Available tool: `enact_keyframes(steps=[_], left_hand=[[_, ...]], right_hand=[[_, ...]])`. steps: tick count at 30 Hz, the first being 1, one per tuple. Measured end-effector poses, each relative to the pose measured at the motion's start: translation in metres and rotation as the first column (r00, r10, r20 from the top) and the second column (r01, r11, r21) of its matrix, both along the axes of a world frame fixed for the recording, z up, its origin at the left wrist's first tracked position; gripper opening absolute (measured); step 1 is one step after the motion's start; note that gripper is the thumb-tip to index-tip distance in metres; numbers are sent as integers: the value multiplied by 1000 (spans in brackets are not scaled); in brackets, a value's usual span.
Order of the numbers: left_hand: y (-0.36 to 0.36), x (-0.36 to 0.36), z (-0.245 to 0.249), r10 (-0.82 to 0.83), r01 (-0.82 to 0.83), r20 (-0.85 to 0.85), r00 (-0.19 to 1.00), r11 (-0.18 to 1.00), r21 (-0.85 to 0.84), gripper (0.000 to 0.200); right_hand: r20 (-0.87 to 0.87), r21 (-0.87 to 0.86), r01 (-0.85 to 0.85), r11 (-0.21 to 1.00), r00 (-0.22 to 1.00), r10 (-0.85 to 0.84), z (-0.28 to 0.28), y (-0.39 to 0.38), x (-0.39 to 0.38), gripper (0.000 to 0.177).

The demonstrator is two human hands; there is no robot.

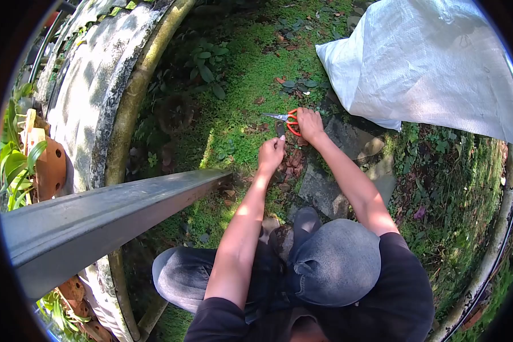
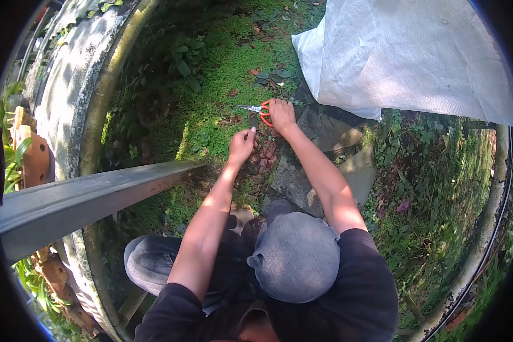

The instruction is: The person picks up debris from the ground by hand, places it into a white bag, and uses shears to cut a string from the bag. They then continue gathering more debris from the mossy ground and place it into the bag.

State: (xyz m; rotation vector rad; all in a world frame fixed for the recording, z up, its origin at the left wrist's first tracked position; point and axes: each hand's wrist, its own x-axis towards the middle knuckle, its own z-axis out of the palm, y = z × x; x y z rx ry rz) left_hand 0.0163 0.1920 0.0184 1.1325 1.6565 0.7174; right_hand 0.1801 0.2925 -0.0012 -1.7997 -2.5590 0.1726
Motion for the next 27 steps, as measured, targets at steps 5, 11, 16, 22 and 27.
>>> enact_keyframes(steps=[5,11,16,22,27], left_hand=[[11,10,-27,84,-88,80,993,995,47,36],[16,22,-34,76,-70,224,972,997,-37,32],[17,22,-16,69,20,352,933,969,-244,32],[13,19,-14,83,64,427,900,945,-319,41],[12,19,-14,101,61,445,890,940,-335,45]], right_hand=[[90,30,-100,995,991,97,-2,-3,4,16],[56,-128,-53,990,997,60,13,-7,3,18],[104,-277,-49,960,991,80,15,-15,-4,22],[44,-240,16,971,999,-5,13,-28,-4,32],[-1,-247,111,963,993,-114,14,-41,-6,38]])
